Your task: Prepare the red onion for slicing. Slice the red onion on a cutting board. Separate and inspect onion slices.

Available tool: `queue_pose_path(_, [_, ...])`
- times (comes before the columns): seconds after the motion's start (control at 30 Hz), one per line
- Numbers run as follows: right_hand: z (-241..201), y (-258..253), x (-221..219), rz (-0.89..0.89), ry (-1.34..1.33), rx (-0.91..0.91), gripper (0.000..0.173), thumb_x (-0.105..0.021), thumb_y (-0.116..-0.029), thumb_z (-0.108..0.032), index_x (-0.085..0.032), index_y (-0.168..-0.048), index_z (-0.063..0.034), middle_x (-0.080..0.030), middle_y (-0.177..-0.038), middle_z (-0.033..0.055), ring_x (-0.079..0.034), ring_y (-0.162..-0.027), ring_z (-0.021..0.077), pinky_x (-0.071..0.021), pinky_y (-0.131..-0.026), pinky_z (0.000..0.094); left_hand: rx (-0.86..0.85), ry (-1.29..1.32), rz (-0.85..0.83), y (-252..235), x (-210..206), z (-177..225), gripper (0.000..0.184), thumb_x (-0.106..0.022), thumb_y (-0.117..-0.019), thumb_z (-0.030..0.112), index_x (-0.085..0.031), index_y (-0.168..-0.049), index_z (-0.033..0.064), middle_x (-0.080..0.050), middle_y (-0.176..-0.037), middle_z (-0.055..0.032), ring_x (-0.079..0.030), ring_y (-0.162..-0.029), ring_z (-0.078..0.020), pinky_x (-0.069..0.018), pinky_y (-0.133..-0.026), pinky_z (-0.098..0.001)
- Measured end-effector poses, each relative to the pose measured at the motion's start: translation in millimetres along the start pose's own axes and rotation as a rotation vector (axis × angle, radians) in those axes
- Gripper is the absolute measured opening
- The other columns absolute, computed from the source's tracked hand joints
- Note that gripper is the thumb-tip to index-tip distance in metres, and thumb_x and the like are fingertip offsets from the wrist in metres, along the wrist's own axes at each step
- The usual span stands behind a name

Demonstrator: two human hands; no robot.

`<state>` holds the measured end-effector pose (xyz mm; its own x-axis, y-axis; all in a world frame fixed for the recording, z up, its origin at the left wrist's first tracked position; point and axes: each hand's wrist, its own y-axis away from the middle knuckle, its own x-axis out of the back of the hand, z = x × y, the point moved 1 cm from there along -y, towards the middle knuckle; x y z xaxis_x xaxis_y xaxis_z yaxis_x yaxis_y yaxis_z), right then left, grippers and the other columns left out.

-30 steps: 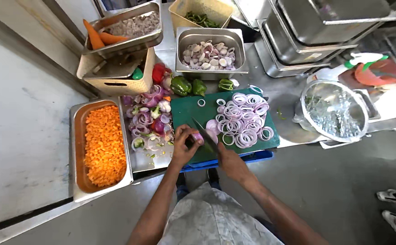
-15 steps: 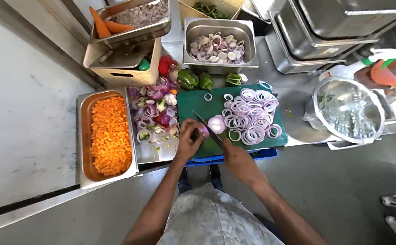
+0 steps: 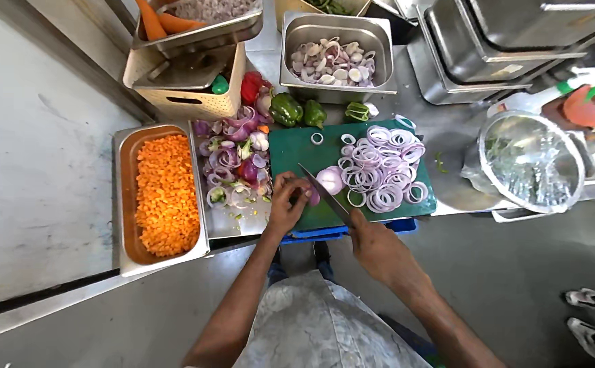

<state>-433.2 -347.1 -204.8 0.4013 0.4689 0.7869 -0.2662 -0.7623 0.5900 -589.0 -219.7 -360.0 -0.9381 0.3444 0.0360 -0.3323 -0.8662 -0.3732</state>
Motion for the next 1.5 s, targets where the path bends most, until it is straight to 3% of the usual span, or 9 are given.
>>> queue_pose_path(0.53, [-1.9, 12.3, 13.2, -0.028, 0.095, 0.021, 0.015, -0.049, -0.1073, -0.025, -0.049, -0.120, -0.0166, -0.063, -0.078, 0.0082, -0.068, -0.072, 0.0298, -0.0565, -0.062, 0.0476, 0.008, -0.023, 0.000, -0.7, -0.7, -0.2, 0.022, -0.071, -0.0948, 0.014, -0.070, -0.113, 0.0030, -0.052, -0.127, -0.0152, -0.064, -0.102, -0.0177, -0.0621, -0.081, -0.0299])
queue_pose_path(0.9, [-19.7, -9.9, 12.3, -0.151, 0.041, -0.042, 0.022, -0.046, -0.1080, -0.025, -0.046, -0.128, -0.0166, -0.064, -0.085, 0.0110, -0.069, -0.078, 0.0318, -0.0574, -0.067, 0.0503, 0.033, 0.029, -0.005, -3.2, 0.5, -0.5, 0.024, -0.071, -0.0930, 0.010, -0.069, -0.115, 0.0011, -0.052, -0.129, -0.0159, -0.064, -0.105, -0.0195, -0.0630, -0.084, -0.0326])
queue_pose_path(1.07, [-30.3, -26.5, 1.3, -0.146, 0.024, -0.052, 0.025, -0.046, -0.1070, -0.019, -0.045, -0.131, -0.0136, -0.065, -0.088, 0.0138, -0.071, -0.082, 0.0348, -0.0582, -0.069, 0.0515, 0.048, 0.042, 0.016, -4.7, 1.3, -2.7, 0.023, -0.071, -0.0942, 0.012, -0.069, -0.115, 0.0018, -0.052, -0.129, -0.0148, -0.065, -0.102, -0.0178, -0.0634, -0.081, -0.0309])
queue_pose_path(1.37, [-42.2, -40.6, -12.9, -0.084, 0.038, -0.046, 0.032, -0.051, -0.1047, -0.014, -0.043, -0.135, -0.0099, -0.067, -0.091, 0.0164, -0.072, -0.084, 0.0380, -0.0593, -0.070, 0.0526, 0.103, -0.016, 0.039, -2.3, 4.5, -2.0, 0.024, -0.069, -0.0978, 0.017, -0.068, -0.121, 0.0090, -0.051, -0.136, -0.0110, -0.064, -0.109, -0.0165, -0.0633, -0.081, -0.0306])
queue_pose_path(1.5, [-37.5, -65.6, -45.0, -0.034, -0.042, -0.003, 0.037, -0.053, -0.1035, -0.012, -0.042, -0.138, -0.0100, -0.068, -0.094, 0.0199, -0.071, -0.084, 0.0414, -0.0589, -0.069, 0.0561, 0.043, -0.072, 0.022, -0.1, 0.6, -1.0, 0.021, -0.070, -0.0961, 0.020, -0.070, -0.115, 0.0097, -0.054, -0.131, -0.0098, -0.063, -0.106, -0.0155, -0.0603, -0.082, -0.0300])
